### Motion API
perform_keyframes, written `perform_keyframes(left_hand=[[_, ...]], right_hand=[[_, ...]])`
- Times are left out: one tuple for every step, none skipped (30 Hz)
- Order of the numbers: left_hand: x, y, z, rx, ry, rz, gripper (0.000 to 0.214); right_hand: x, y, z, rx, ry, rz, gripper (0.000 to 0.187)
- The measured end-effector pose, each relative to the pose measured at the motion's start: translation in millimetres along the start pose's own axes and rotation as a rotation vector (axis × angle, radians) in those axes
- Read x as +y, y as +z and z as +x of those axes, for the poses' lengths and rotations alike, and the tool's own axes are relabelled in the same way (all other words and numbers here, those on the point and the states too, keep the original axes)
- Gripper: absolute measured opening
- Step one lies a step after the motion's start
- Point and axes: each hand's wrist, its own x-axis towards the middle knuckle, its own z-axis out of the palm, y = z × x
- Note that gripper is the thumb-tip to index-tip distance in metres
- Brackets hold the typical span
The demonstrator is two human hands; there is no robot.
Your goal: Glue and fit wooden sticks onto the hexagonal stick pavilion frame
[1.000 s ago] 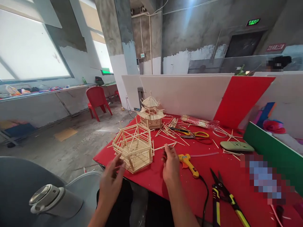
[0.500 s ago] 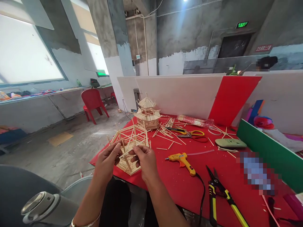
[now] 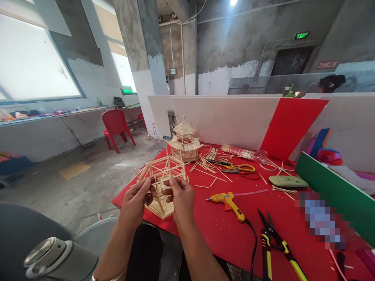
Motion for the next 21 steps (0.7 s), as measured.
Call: perform_keyframes(left_hand=[[0.2,0.7,-0.6,0.008,0.005,0.008,0.048],[0.3,1.4,-1.1,0.013,0.011,0.017,0.049],[0.4,2.1,-1.5,0.017,0.016,0.026,0.048],[0.3,2.8,-1.7,0.025,0.021,0.033,0.048],[0.2,3.4,-1.7,0.034,0.026,0.038,0.048],[0.0,3.9,-1.5,0.042,0.031,0.039,0.048],[-0.2,4.5,-1.2,0.05,0.035,0.039,0.048],[-0.5,5.0,-0.9,0.058,0.039,0.04,0.048],[-0.9,5.4,-0.6,0.064,0.042,0.041,0.048],[-1.3,5.7,-0.5,0.067,0.044,0.045,0.048],[-1.9,6.0,-0.4,0.069,0.045,0.051,0.048],[-2.5,6.3,-0.4,0.072,0.046,0.055,0.048],[-3.1,6.4,-0.6,0.075,0.048,0.058,0.048],[-3.8,6.6,-0.7,0.08,0.05,0.06,0.048],[-4.3,6.7,-0.9,0.088,0.052,0.06,0.048],[-4.8,6.7,-1.0,0.097,0.053,0.06,0.048],[-5.0,6.8,-1.0,0.107,0.054,0.061,0.049],[-5.1,6.7,-0.9,0.11,0.055,0.065,0.049],[-4.9,6.7,-0.6,0.112,0.055,0.069,0.049],[-4.6,6.8,-0.3,0.111,0.054,0.072,0.049],[-4.2,6.9,0.1,0.109,0.052,0.074,0.049]], right_hand=[[1.3,1.1,-0.1,0.003,-0.005,0.005,0.038],[2.2,2.1,-0.4,0.001,-0.009,0.009,0.038],[2.8,3.2,-0.8,-0.005,-0.013,0.013,0.038],[2.9,4.1,-1.4,-0.012,-0.016,0.016,0.038],[2.8,4.9,-2.0,-0.019,-0.018,0.019,0.038],[2.5,5.7,-2.5,-0.027,-0.018,0.02,0.037],[2.0,6.2,-2.9,-0.031,-0.017,0.021,0.037],[1.6,6.7,-3.1,-0.035,-0.017,0.023,0.036],[1.2,6.9,-3.1,-0.038,-0.015,0.024,0.036],[0.9,7.1,-3.0,-0.039,-0.014,0.026,0.035],[0.7,7.1,-2.7,-0.041,-0.011,0.027,0.035],[0.6,7.1,-2.4,-0.044,-0.01,0.029,0.036],[0.5,6.9,-2.0,-0.048,-0.007,0.031,0.036],[0.5,6.8,-1.6,-0.055,-0.004,0.033,0.036],[0.4,6.6,-1.4,-0.06,-0.003,0.035,0.037],[0.3,6.4,-1.2,-0.066,-0.001,0.037,0.037],[0.2,6.2,-1.1,-0.069,-0.001,0.038,0.037],[0.0,6.0,-1.0,-0.07,0.001,0.038,0.038],[-0.1,5.8,-1.0,-0.07,0.003,0.038,0.038],[-0.2,5.7,-1.1,-0.071,0.002,0.037,0.038],[-0.2,5.6,-1.1,-0.072,0.001,0.037,0.037]])
